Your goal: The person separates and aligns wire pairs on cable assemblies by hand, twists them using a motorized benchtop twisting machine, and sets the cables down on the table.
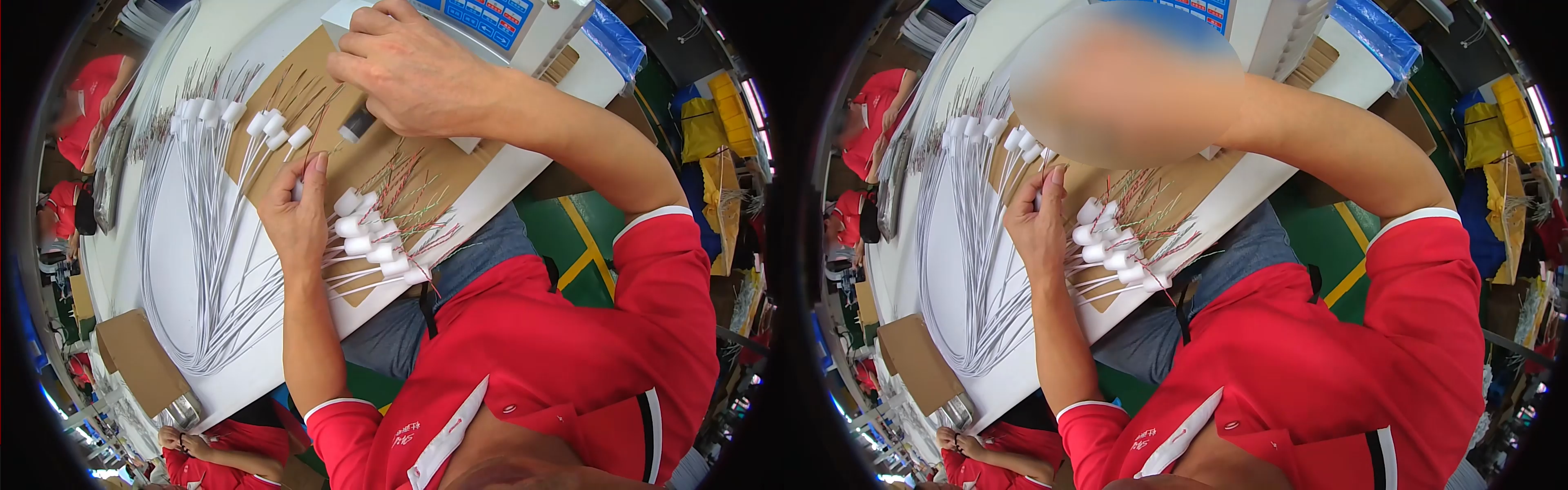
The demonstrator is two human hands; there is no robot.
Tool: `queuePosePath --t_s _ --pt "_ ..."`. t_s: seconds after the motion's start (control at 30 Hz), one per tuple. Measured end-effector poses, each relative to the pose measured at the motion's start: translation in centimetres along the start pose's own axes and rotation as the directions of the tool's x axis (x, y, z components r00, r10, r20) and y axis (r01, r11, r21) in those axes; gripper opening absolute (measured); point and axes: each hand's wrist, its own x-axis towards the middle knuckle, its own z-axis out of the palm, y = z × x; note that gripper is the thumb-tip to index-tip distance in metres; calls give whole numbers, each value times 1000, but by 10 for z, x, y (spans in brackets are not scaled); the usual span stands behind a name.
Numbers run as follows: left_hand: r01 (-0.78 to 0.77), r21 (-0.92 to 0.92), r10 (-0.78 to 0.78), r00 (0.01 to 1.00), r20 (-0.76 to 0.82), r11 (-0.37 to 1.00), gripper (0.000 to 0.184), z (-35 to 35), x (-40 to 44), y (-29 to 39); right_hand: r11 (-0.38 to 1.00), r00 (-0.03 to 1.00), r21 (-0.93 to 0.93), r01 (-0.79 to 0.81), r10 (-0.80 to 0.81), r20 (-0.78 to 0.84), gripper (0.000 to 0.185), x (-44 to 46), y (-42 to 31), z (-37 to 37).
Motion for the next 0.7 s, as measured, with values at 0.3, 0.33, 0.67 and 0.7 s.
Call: queuePosePath --t_s 0.3,0.33,0.67,0.7 --pt "-14 33 13 999 34 999 20 4 1 2 986 1000 -165 9 -10 -1 16 -2 -3 5" --pt "-17 52 15 999 38 998 20 4 1 2 986 1000 -166 12 -11 4 16 -2 -3 5" --pt "-62 -177 96 977 192 982 16 -5 12 -1 985 995 -168 50 -34 95 19 -3 -4 -1" --pt "-55 -195 95 975 200 979 16 -7 13 -1 985 991 -167 55 -33 128 21 -2 -5 -3"
